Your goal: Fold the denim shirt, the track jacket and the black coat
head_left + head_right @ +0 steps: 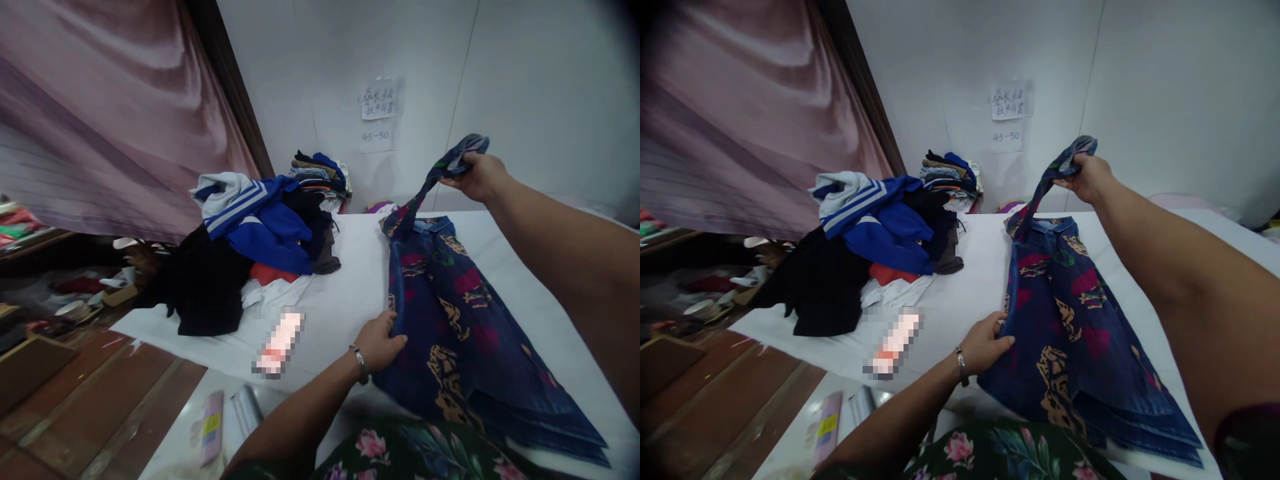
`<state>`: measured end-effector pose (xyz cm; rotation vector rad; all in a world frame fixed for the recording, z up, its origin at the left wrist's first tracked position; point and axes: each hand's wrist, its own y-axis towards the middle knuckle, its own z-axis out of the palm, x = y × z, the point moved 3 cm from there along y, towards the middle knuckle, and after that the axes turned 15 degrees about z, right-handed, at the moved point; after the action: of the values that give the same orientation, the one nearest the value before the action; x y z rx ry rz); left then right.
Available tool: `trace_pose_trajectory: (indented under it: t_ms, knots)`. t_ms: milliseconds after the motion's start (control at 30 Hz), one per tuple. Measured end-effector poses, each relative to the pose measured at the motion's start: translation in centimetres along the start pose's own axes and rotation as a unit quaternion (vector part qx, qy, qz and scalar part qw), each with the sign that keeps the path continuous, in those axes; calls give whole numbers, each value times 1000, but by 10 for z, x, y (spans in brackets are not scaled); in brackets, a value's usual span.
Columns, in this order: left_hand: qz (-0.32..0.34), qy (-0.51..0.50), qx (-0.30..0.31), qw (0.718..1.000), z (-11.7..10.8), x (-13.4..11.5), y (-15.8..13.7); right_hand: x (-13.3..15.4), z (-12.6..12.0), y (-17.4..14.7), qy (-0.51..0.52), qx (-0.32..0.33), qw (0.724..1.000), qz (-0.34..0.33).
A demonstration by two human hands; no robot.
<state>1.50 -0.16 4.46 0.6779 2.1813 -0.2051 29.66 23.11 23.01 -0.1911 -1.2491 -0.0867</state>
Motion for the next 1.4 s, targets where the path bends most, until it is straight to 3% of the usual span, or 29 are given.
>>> trace_pose_trajectory:
  t_ms: [167,367,500,600,667,733,800,900,1133,1267,1400]
  knots:
    - [60,2,101,993,46,-27,42,15,-38,1,-21,-44,998,-27]
    - [20,12,173,985,102,-25,61,8,-65,-8,-51,-57,997,-11]
    - [-42,-156,203,966,110,-15,65,3,-66,-21,-65,-25,998,-1]
    - [-68,-261,139,953,89,-1,88,3,-61,-36,-87,-3,996,-11]
    - [-94,-314,44,944,66,15,114,4,-57,-48,-122,6,992,-24]
    - [-142,-385,-46,910,43,34,142,4,-56,-61,-188,3,982,-36]
    - [-171,-436,-111,876,25,52,171,2,-58,-76,-287,7,957,-49]
    - [-181,-454,-159,858,9,72,214,-12,-61,-103,-430,77,897,-62]
    - [-188,-506,-216,814,14,88,299,-96,-55,-189,-575,275,766,-86]
    - [-187,-540,-200,796,11,88,329,-152,-48,-219,-627,307,709,-98]
    - [-159,-584,-132,785,5,86,350,-189,-41,-228,-678,290,670,-87]
